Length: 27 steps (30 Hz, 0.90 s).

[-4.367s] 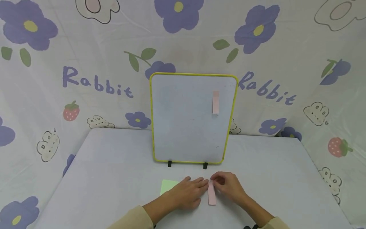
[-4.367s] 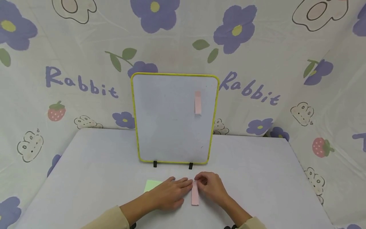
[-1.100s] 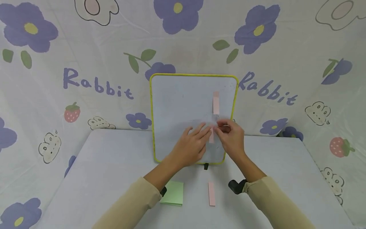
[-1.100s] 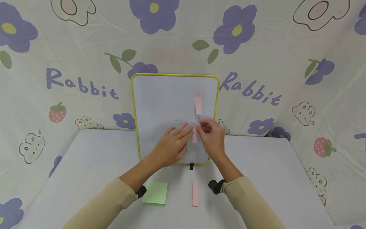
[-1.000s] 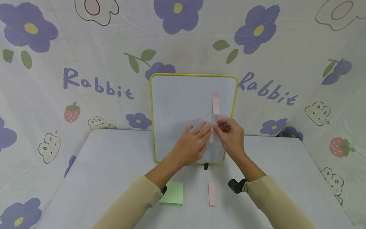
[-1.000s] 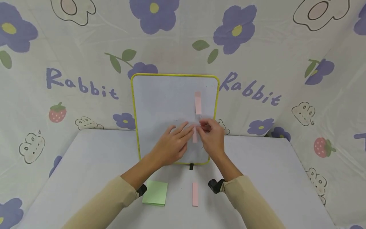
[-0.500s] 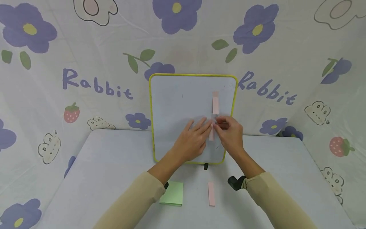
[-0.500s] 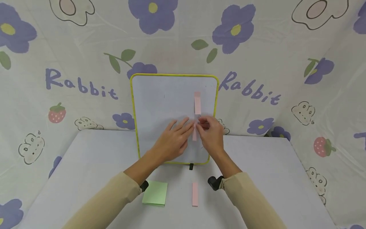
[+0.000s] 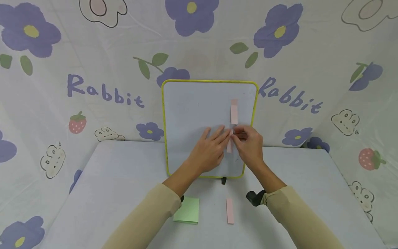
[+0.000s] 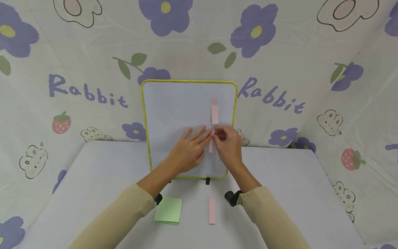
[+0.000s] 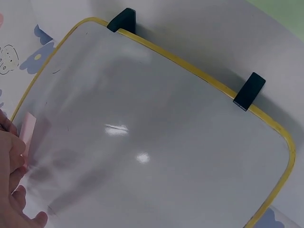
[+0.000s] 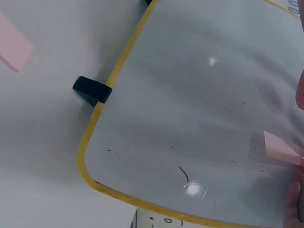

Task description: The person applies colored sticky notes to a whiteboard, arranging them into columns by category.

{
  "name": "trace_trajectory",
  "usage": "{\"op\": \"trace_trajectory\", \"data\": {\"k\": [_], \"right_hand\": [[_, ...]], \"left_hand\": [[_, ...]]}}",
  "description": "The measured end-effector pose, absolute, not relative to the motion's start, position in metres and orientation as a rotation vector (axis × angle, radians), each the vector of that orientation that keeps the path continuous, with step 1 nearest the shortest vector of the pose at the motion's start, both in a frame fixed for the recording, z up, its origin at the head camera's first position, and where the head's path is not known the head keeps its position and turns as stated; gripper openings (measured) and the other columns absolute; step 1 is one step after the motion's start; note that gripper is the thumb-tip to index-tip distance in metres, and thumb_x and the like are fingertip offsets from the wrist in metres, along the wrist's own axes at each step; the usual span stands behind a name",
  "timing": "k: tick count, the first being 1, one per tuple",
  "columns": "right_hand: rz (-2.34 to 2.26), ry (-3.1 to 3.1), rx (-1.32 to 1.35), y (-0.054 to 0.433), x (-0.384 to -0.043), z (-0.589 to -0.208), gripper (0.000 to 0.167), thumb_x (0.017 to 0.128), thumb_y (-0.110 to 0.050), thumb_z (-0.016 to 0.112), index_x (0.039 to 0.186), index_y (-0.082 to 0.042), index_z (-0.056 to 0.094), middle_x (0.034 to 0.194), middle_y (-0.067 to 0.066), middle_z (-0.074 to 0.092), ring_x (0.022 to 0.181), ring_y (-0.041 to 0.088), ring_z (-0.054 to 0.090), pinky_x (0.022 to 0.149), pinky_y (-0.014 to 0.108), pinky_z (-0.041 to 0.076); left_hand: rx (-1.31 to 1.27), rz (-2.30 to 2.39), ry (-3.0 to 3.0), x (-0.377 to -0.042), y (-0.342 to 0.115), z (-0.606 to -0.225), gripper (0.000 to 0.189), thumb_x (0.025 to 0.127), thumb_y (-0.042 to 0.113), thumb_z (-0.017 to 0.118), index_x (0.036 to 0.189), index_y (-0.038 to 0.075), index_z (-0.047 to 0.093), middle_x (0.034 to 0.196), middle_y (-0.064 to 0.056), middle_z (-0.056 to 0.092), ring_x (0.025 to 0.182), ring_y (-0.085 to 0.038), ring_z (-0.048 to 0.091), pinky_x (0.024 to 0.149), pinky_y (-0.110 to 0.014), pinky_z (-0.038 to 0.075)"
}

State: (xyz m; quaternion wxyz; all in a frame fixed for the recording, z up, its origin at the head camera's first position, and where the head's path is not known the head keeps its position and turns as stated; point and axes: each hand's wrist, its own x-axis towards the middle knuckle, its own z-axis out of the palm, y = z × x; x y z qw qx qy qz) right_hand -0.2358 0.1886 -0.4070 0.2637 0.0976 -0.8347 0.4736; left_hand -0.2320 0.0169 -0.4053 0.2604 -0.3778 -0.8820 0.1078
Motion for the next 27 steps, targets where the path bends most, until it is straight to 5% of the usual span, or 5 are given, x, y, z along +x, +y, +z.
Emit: {"op": "trace_trajectory", "data": {"k": [7, 15, 27], "right_hand": [[0.970, -2.274, 0.352, 0.192, -0.232, -0.414, 0.023, 0.085, 0.000, 0.074, 0.106, 0.006, 0.069, 0.102, 0.017, 0.068, 0.088, 0.031, 0.070, 0.074, 0.045, 0.056], [0.179, -2.152, 0.701, 0.213, -0.234, -0.434, 0.042, 0.087, -0.004, 0.070, 0.128, 0.004, 0.064, 0.134, 0.017, 0.061, 0.124, 0.036, 0.055, 0.092, 0.051, 0.047], [-0.060, -2.139, 0.819, 0.221, -0.238, -0.444, 0.053, 0.085, -0.008, 0.068, 0.136, 0.002, 0.059, 0.144, 0.012, 0.055, 0.140, 0.032, 0.042, 0.100, 0.052, 0.040]], "left_hand": [[-1.017, 0.331, -2.390, -0.232, 0.015, -0.406, 0.054, 0.098, 0.029, 0.053, 0.150, 0.014, 0.047, 0.157, 0.002, 0.040, 0.146, -0.018, 0.032, 0.111, -0.050, 0.033], [-1.020, 0.399, -2.462, -0.234, 0.013, -0.407, 0.057, 0.100, 0.032, 0.052, 0.153, 0.015, 0.040, 0.161, 0.003, 0.030, 0.150, -0.018, 0.024, 0.115, -0.050, 0.027], [-1.013, 0.397, -2.461, -0.235, 0.013, -0.411, 0.059, 0.098, 0.032, 0.052, 0.153, 0.014, 0.040, 0.161, 0.002, 0.030, 0.150, -0.019, 0.022, 0.116, -0.050, 0.026]]}}
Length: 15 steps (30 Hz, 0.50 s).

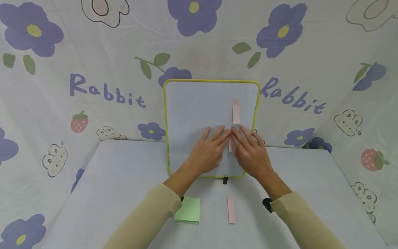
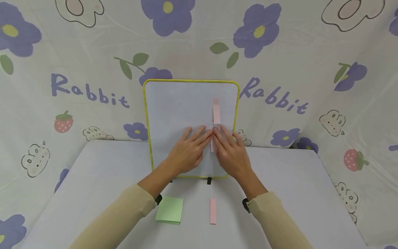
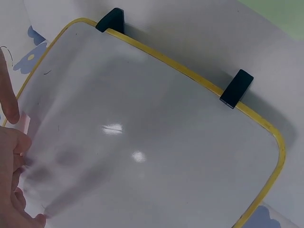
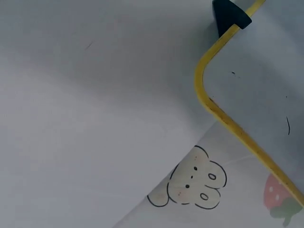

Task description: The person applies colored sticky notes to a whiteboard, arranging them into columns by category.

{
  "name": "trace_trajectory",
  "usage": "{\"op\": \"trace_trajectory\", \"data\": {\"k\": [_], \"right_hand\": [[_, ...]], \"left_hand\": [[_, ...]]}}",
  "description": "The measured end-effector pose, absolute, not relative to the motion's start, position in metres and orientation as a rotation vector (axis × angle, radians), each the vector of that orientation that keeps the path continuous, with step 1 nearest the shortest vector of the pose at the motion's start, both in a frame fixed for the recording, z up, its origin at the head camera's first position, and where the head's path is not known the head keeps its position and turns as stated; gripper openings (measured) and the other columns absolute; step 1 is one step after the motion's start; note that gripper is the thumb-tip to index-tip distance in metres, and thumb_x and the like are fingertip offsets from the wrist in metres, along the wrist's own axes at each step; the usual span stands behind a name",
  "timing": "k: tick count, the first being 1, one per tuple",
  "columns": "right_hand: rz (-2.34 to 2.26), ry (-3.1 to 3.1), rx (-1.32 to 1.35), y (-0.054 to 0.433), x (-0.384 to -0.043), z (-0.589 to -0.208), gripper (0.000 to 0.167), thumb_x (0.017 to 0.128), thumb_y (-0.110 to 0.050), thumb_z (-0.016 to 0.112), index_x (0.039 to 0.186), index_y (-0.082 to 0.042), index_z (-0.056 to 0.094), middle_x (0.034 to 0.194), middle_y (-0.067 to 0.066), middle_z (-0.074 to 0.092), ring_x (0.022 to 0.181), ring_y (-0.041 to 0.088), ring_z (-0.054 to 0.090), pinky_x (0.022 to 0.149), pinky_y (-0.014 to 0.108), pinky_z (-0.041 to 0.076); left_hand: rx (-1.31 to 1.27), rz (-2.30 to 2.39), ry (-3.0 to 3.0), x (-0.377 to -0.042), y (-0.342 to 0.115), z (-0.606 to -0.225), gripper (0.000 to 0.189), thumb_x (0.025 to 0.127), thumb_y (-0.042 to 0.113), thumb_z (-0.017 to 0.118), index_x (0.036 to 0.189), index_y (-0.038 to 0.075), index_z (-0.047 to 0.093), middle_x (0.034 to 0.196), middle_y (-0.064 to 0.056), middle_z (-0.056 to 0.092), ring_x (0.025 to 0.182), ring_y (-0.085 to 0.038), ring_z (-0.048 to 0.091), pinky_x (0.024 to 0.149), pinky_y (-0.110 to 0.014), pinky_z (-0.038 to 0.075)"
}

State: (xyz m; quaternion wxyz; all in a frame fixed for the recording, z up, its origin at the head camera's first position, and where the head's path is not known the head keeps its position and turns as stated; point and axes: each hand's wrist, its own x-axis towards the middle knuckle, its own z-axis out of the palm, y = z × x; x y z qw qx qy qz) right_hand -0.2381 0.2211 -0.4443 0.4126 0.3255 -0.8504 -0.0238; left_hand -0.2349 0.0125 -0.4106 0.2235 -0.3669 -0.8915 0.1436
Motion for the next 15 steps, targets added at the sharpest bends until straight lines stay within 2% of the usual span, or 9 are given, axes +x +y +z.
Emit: {"op": "trace_trajectory", "data": {"k": [8, 15], "right_hand": [[-0.020, -2.173, 0.786, 0.2170, -0.2369, -0.4477, 0.051, 0.087, -0.011, 0.064, 0.137, 0.002, 0.058, 0.145, 0.013, 0.053, 0.141, 0.033, 0.041, 0.100, 0.052, 0.039], [0.032, -2.184, 0.749, 0.2135, -0.2359, -0.4501, 0.055, 0.086, -0.012, 0.066, 0.139, 0.001, 0.056, 0.146, 0.013, 0.052, 0.139, 0.033, 0.042, 0.098, 0.052, 0.038]], "left_hand": [[-0.998, 0.403, -2.460, -0.2339, 0.0122, -0.4131, 0.060, 0.098, 0.032, 0.052, 0.154, 0.014, 0.038, 0.162, 0.003, 0.029, 0.150, -0.019, 0.023, 0.116, -0.049, 0.026], [-0.997, 0.380, -2.477, -0.2331, 0.0151, -0.4128, 0.061, 0.098, 0.031, 0.052, 0.154, 0.013, 0.037, 0.162, 0.001, 0.029, 0.150, -0.020, 0.022, 0.116, -0.050, 0.027]]}}
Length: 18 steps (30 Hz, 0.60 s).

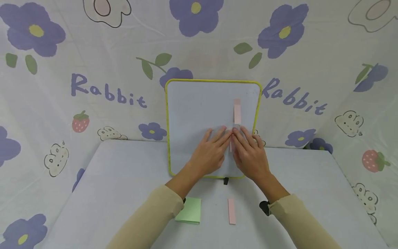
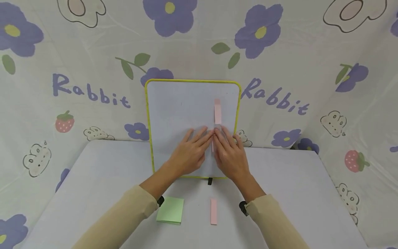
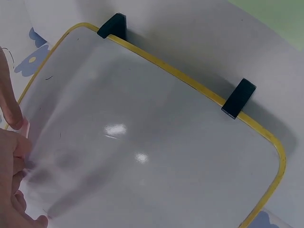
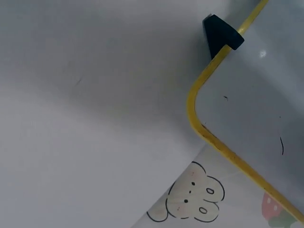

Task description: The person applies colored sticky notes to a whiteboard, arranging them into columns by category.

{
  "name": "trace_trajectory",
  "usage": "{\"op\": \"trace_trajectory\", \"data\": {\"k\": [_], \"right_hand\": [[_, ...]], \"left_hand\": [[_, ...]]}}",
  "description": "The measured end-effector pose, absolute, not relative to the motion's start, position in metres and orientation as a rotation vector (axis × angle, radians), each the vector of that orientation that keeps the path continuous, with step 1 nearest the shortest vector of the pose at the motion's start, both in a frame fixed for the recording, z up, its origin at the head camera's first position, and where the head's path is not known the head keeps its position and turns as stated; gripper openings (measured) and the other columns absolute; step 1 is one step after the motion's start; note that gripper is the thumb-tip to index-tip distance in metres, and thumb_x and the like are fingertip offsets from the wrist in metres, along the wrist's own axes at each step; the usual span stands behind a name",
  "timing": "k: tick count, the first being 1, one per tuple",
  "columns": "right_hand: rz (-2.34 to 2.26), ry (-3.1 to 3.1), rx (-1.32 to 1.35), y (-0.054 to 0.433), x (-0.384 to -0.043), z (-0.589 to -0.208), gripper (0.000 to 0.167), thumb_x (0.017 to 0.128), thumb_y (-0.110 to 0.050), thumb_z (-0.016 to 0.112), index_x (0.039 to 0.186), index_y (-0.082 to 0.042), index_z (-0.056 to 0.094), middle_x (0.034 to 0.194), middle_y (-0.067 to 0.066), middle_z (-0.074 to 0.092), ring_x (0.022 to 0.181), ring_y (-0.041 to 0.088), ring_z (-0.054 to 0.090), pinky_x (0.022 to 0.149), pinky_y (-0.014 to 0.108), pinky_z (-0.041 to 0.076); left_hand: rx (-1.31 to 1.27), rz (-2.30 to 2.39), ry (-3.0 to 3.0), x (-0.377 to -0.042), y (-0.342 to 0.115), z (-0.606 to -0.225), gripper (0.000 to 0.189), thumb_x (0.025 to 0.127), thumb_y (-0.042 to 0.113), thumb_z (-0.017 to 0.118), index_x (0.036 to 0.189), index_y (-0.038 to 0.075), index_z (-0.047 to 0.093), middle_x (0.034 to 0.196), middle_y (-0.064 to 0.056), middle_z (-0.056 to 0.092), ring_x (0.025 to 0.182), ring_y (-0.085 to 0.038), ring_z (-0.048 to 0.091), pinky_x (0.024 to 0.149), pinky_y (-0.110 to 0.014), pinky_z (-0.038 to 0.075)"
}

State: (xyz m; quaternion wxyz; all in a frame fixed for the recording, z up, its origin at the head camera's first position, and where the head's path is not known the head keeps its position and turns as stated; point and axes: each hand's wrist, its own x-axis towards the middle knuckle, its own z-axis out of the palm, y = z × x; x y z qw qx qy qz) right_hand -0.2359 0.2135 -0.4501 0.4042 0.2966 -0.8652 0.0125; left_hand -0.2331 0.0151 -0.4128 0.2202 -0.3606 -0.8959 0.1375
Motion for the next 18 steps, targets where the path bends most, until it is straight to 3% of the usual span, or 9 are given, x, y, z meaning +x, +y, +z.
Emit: {"op": "trace_trajectory", "data": {"k": [11, 18], "right_hand": [[0.102, -2.204, 0.734, 0.2127, -0.2309, -0.4583, 0.057, 0.085, -0.010, 0.063, 0.140, 0.001, 0.054, 0.146, 0.013, 0.052, 0.137, 0.035, 0.045, 0.098, 0.054, 0.038], [0.102, -2.246, 0.724, 0.2112, -0.2273, -0.4593, 0.054, 0.090, -0.012, 0.058, 0.142, 0.001, 0.052, 0.148, 0.014, 0.050, 0.139, 0.034, 0.042, 0.102, 0.053, 0.037]], "left_hand": [[-0.985, 0.381, -2.447, -0.2303, 0.0165, -0.4153, 0.057, 0.098, 0.031, 0.053, 0.152, 0.014, 0.044, 0.159, 0.002, 0.035, 0.149, -0.019, 0.026, 0.113, -0.051, 0.031], [-0.987, 0.388, -2.482, -0.2287, 0.0167, -0.4163, 0.061, 0.098, 0.033, 0.053, 0.154, 0.014, 0.039, 0.161, 0.002, 0.032, 0.150, -0.019, 0.024, 0.114, -0.052, 0.029]]}}
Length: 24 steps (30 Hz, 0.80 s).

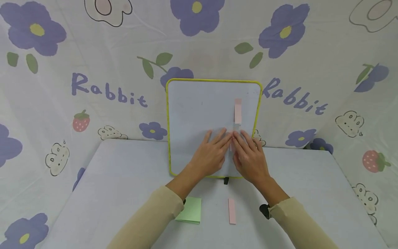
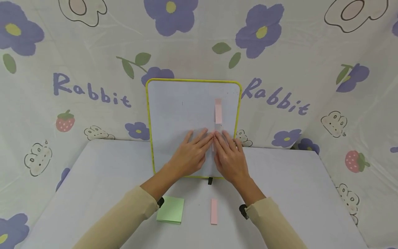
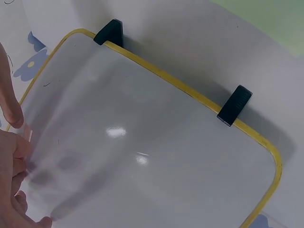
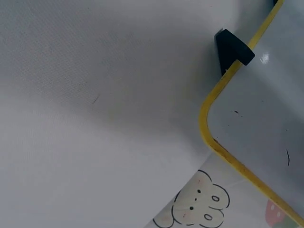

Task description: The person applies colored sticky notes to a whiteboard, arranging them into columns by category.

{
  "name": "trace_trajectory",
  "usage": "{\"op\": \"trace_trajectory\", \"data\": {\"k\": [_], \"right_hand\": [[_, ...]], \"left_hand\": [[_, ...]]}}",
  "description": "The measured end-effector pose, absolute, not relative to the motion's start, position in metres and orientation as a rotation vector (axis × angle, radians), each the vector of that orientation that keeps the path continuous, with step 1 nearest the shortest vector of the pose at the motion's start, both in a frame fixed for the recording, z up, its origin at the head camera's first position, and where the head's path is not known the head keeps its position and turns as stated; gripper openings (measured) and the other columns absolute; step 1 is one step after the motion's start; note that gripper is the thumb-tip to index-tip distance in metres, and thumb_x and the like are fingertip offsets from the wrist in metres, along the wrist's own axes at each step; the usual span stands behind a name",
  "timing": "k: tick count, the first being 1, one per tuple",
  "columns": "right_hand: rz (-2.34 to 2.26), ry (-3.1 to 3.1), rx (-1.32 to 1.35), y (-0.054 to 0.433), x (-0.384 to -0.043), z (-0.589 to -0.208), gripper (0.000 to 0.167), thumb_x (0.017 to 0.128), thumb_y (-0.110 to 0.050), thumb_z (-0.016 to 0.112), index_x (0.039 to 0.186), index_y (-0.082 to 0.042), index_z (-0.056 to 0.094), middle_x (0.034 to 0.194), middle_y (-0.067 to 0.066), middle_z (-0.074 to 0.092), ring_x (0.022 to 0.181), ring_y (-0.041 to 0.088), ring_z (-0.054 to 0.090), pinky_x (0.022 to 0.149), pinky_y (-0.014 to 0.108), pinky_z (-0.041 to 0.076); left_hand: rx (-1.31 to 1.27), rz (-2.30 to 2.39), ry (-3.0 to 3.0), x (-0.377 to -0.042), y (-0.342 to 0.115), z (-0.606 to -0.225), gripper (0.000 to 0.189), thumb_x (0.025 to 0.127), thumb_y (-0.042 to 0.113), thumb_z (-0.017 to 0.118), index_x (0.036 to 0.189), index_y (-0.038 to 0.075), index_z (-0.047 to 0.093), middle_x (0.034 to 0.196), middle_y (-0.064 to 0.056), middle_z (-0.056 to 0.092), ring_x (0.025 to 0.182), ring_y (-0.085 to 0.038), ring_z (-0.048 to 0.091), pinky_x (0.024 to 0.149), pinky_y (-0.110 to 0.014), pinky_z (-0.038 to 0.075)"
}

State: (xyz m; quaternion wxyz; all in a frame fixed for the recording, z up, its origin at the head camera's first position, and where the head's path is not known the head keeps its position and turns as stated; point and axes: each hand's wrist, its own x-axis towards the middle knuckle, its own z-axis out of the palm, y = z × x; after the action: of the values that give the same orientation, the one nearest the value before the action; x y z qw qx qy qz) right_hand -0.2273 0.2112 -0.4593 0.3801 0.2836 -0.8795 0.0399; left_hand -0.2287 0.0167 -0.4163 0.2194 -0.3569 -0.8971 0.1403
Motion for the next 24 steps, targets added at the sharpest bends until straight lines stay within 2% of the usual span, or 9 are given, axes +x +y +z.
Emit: {"op": "trace_trajectory", "data": {"k": [7, 17, 24], "right_hand": [[0.094, -2.223, 0.716, 0.2112, -0.2275, -0.4606, 0.056, 0.086, -0.011, 0.063, 0.140, 0.001, 0.055, 0.146, 0.013, 0.052, 0.137, 0.033, 0.045, 0.098, 0.053, 0.040], [0.083, -2.222, 0.728, 0.2109, -0.2253, -0.4614, 0.053, 0.087, -0.011, 0.061, 0.138, 0.002, 0.056, 0.144, 0.015, 0.054, 0.136, 0.035, 0.046, 0.098, 0.053, 0.040], [0.123, -2.212, 0.747, 0.2115, -0.2229, -0.4598, 0.053, 0.084, -0.009, 0.064, 0.136, 0.002, 0.059, 0.142, 0.015, 0.056, 0.133, 0.036, 0.049, 0.097, 0.054, 0.041]], "left_hand": [[-0.984, 0.389, -2.475, -0.2270, 0.0174, -0.4153, 0.061, 0.098, 0.034, 0.053, 0.154, 0.014, 0.039, 0.161, 0.002, 0.032, 0.149, -0.020, 0.024, 0.114, -0.052, 0.030], [-0.989, 0.358, -2.414, -0.2277, 0.0162, -0.4207, 0.060, 0.094, 0.033, 0.058, 0.150, 0.013, 0.047, 0.156, 0.003, 0.040, 0.146, -0.020, 0.033, 0.109, -0.051, 0.036], [-0.996, 0.364, -2.439, -0.2247, 0.0142, -0.4207, 0.061, 0.096, 0.033, 0.056, 0.152, 0.013, 0.042, 0.159, 0.002, 0.036, 0.147, -0.019, 0.030, 0.110, -0.052, 0.034]]}}
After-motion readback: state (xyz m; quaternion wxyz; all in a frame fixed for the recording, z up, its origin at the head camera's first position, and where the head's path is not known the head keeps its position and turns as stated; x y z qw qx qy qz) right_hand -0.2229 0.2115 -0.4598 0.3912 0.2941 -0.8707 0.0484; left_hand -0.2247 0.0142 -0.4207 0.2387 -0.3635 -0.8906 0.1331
